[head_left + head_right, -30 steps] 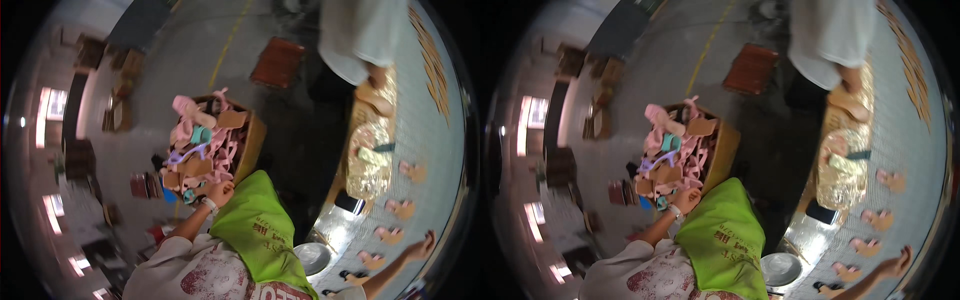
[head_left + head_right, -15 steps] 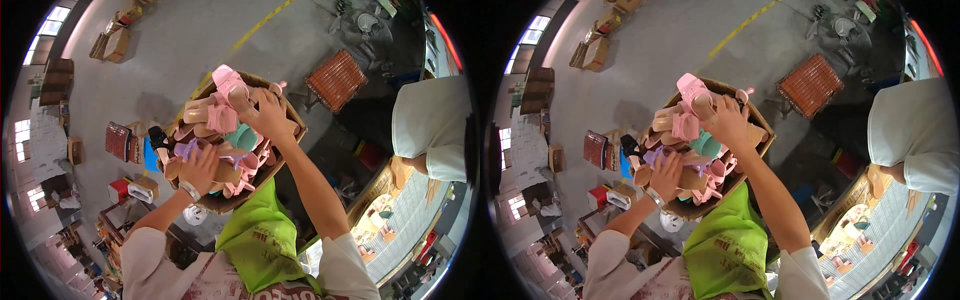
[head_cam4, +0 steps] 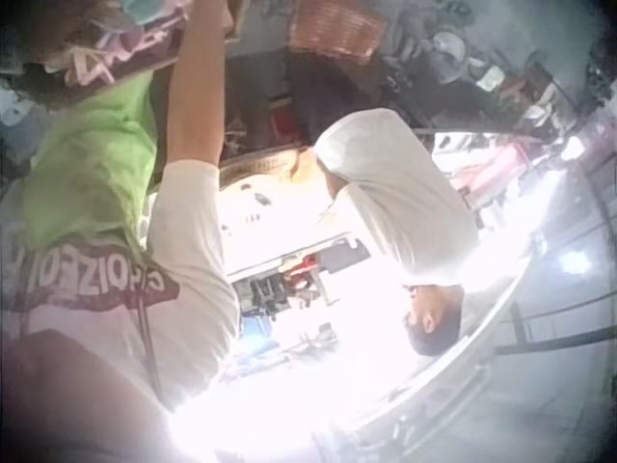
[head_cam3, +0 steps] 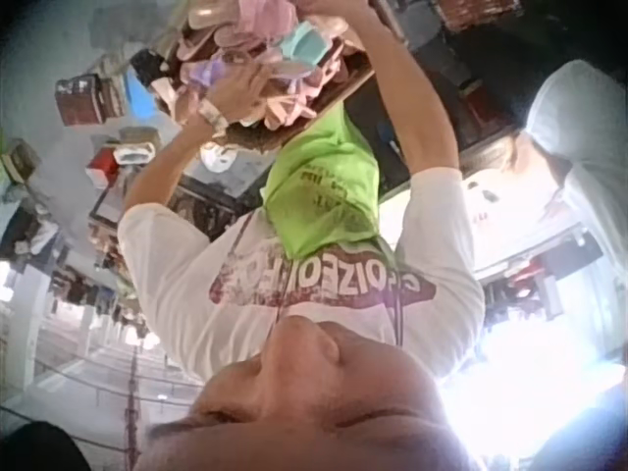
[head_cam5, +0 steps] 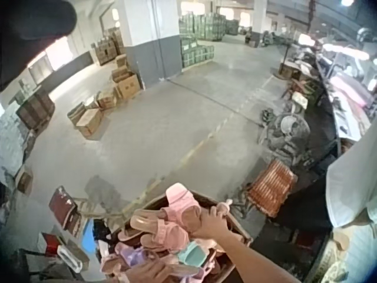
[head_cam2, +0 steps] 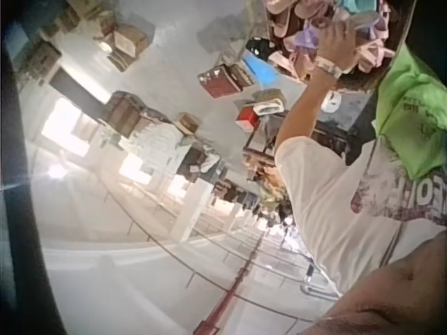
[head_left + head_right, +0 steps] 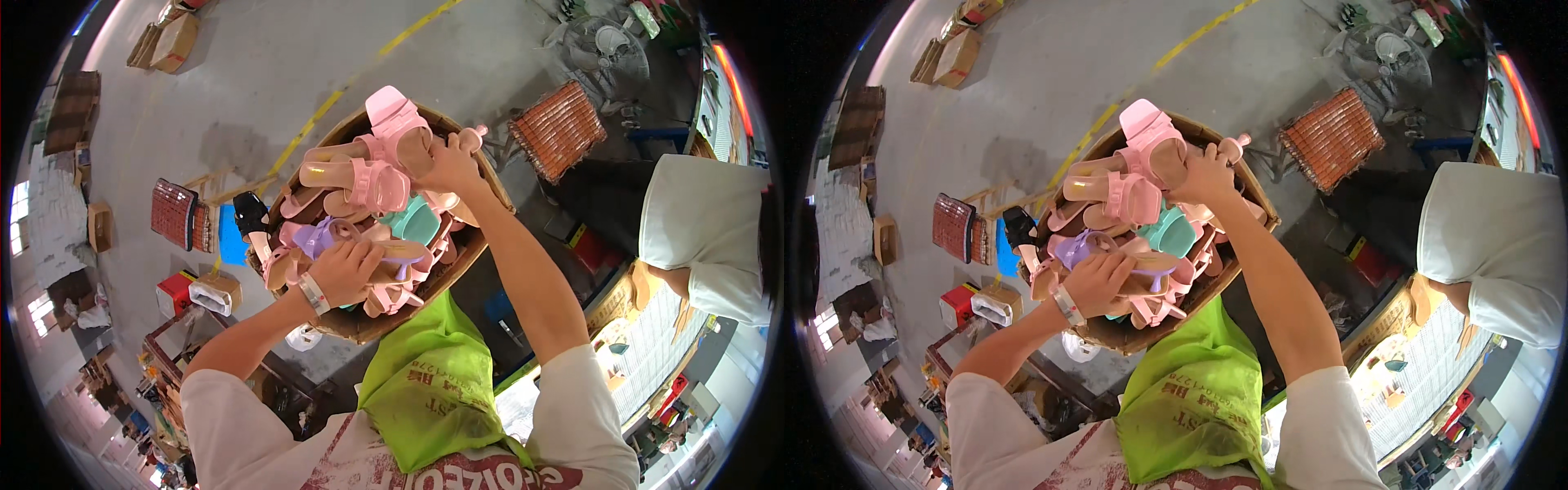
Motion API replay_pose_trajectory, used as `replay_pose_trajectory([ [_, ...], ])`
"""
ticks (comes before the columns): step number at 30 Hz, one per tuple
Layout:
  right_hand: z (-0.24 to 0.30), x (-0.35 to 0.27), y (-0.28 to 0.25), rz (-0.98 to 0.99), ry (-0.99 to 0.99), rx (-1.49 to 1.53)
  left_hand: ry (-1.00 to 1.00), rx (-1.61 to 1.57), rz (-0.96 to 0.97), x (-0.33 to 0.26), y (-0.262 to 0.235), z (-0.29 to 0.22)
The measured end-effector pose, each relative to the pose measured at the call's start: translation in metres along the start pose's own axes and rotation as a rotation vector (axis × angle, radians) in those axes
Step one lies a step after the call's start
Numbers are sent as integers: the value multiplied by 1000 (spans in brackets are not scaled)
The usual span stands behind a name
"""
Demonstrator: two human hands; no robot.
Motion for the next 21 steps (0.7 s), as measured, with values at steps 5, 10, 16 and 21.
replay_pose_trajectory([
  [5, -23, -5, -9, 95, 37, 342, -64, -274, 138, 16, -41, 9],
  [10, -37, -39, 6, -74, -95, 806, -341, -330, -29, 33, -41, 19],
  [16, -47, -42, 19, -156, -106, 647, -380, -324, 162, 66, -26, 19],
  [21, -37, -48, 19, -262, -73, 804, -245, -168, 235, 76, -31, 17],
])
Point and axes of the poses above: each hand's wrist, its own x-axis towards the middle knuckle, its own y-axis out of the palm, z = x × y, the point moved 4 cm from there along x, towards the middle knuckle, and after that the axes turned 15 degrees about -y, right-handed, at the moved point
